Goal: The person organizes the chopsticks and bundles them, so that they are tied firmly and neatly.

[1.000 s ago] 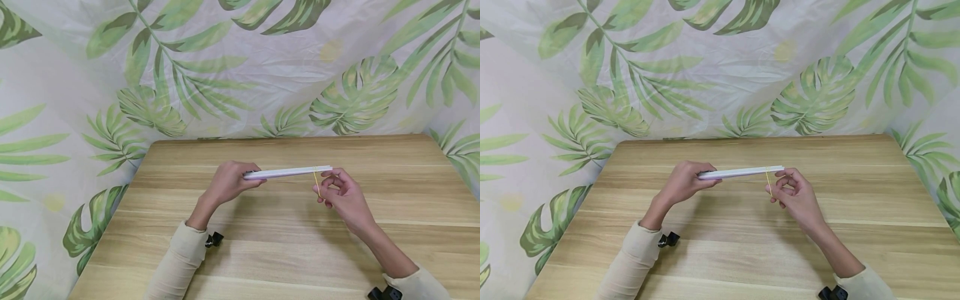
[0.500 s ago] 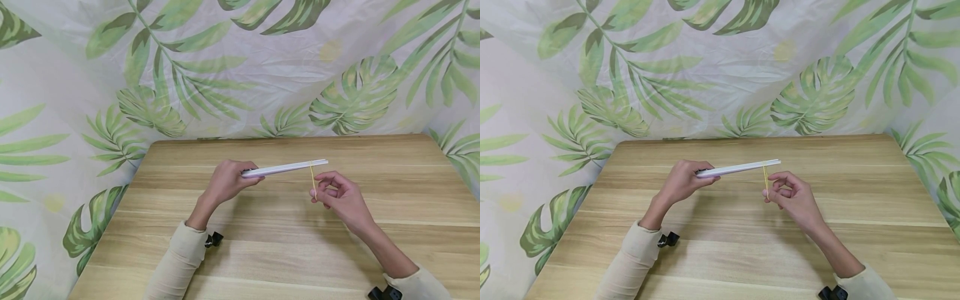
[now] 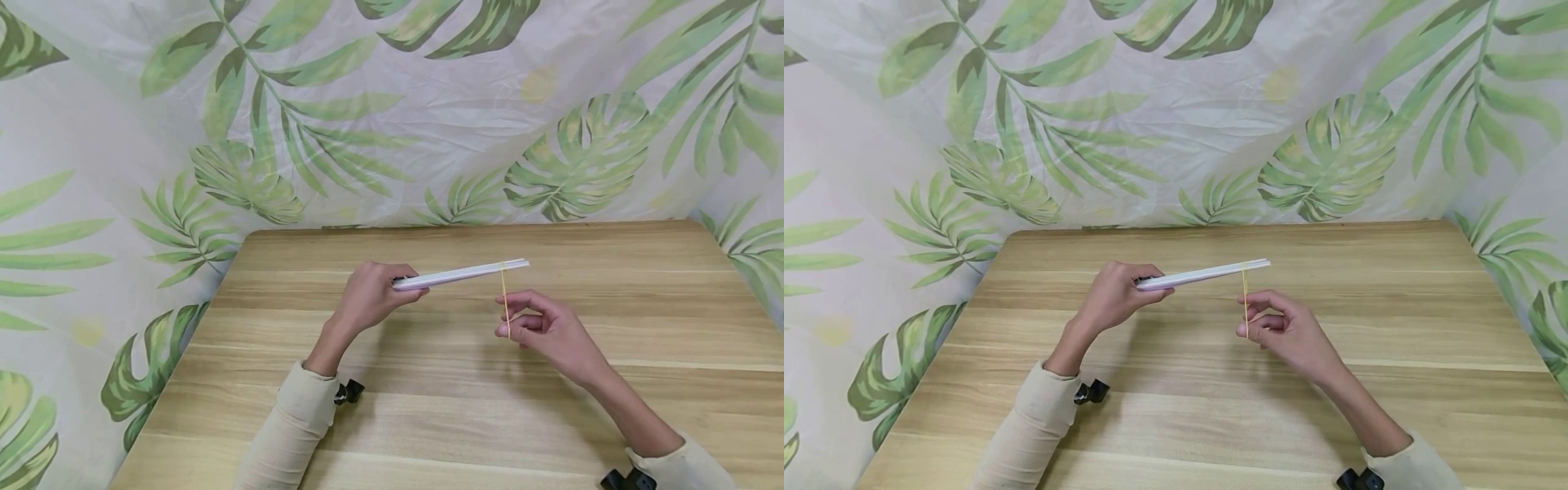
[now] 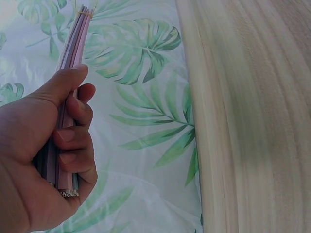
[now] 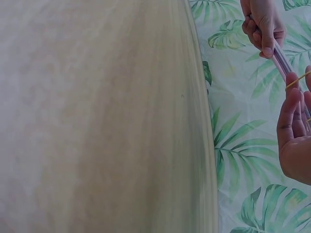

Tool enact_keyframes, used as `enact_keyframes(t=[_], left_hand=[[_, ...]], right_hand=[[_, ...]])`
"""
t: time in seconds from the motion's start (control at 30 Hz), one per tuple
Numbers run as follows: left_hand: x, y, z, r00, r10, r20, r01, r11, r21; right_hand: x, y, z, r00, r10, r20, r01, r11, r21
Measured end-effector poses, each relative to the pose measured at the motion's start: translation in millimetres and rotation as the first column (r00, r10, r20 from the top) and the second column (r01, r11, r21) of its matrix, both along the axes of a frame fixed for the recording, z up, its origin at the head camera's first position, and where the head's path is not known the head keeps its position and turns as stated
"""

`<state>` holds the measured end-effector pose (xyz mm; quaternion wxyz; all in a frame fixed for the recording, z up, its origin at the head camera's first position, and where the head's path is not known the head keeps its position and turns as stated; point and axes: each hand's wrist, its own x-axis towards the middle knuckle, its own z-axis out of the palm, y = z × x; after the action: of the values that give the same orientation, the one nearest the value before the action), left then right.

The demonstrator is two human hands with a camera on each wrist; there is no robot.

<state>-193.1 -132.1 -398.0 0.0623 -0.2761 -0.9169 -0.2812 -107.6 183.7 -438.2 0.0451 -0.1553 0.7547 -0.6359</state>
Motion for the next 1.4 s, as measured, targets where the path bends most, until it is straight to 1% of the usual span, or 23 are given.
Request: enact_keyframes(t=[0.1,0.17,0.3,0.4,0.5,0.57,0.63,0.73,0.8,0.87,0.97,1.07,1.2,1.27,1.4], left_hand=[[-0.2,-0.4,-0.8,1.000,0.020,0.023,-0.021,1.000,0.015],[-0.3,-0.4,-1.0,0.999,0.033,0.031,-0.034,0.999,0.025],[-0.9,0.2,-2.4,0.998,0.047,0.041,-0.048,0.998,0.032],[-2.1,0.9,-4.3,0.998,0.042,0.048,-0.044,0.999,0.030],[-2.3,1.6,-5.9,0.997,0.039,0.064,-0.041,0.998,0.037],[-2.3,1.8,-6.6,0.997,0.038,0.072,-0.042,0.998,0.047],[-2.0,2.1,-7.1,0.996,0.042,0.079,-0.047,0.997,0.057],[-1.9,2.9,-7.4,0.996,0.045,0.075,-0.050,0.997,0.066],[-1.9,3.7,-7.6,0.997,0.047,0.064,-0.051,0.996,0.071],[-2.1,4.5,-7.6,0.998,0.046,0.047,-0.050,0.996,0.079],[-2.3,6.0,-7.7,0.999,0.046,0.014,-0.047,0.995,0.088],[-2.4,7.1,-8.3,0.998,0.055,-0.024,-0.052,0.994,0.094],[-1.6,8.6,-9.0,0.996,0.065,-0.067,-0.058,0.993,0.104],[-0.9,9.2,-8.9,0.995,0.061,-0.085,-0.051,0.993,0.109],[-0.7,8.7,-10.6,0.992,0.029,-0.121,-0.016,0.994,0.110]], right_hand=[[0.2,-0.3,-0.7,1.000,0.017,-0.007,-0.017,1.000,-0.005],[0.2,-0.6,-1.2,0.999,0.029,-0.026,-0.029,1.000,0.001],[1.3,-2.2,-2.0,0.992,0.049,-0.119,-0.043,0.998,0.047],[2.7,-5.5,-1.5,0.969,0.062,-0.238,-0.045,0.996,0.076],[5.0,-9.5,0.7,0.932,0.080,-0.354,-0.038,0.992,0.123],[6.9,-11.8,2.8,0.912,0.090,-0.401,-0.026,0.986,0.164],[9.2,-13.1,4.6,0.910,0.084,-0.405,-0.003,0.981,0.196],[11.8,-14.9,5.5,0.927,0.048,-0.372,0.028,0.980,0.196],[12.1,-16.2,4.9,0.937,0.021,-0.348,0.039,0.985,0.166],[12.3,-17.6,4.0,0.951,0.005,-0.310,0.033,0.992,0.118],[13.0,-19.4,4.0,0.975,-0.008,-0.224,0.015,0.999,0.028],[14.1,-20.1,6.6,0.993,-0.024,-0.113,0.018,0.998,-0.058],[13.0,-16.6,10.8,0.999,-0.051,0.006,0.051,0.986,-0.159],[10.6,-13.4,11.7,0.996,-0.067,0.053,0.076,0.977,-0.200],[4.2,-6.6,11.7,0.985,-0.095,0.147,0.128,0.964,-0.235]])
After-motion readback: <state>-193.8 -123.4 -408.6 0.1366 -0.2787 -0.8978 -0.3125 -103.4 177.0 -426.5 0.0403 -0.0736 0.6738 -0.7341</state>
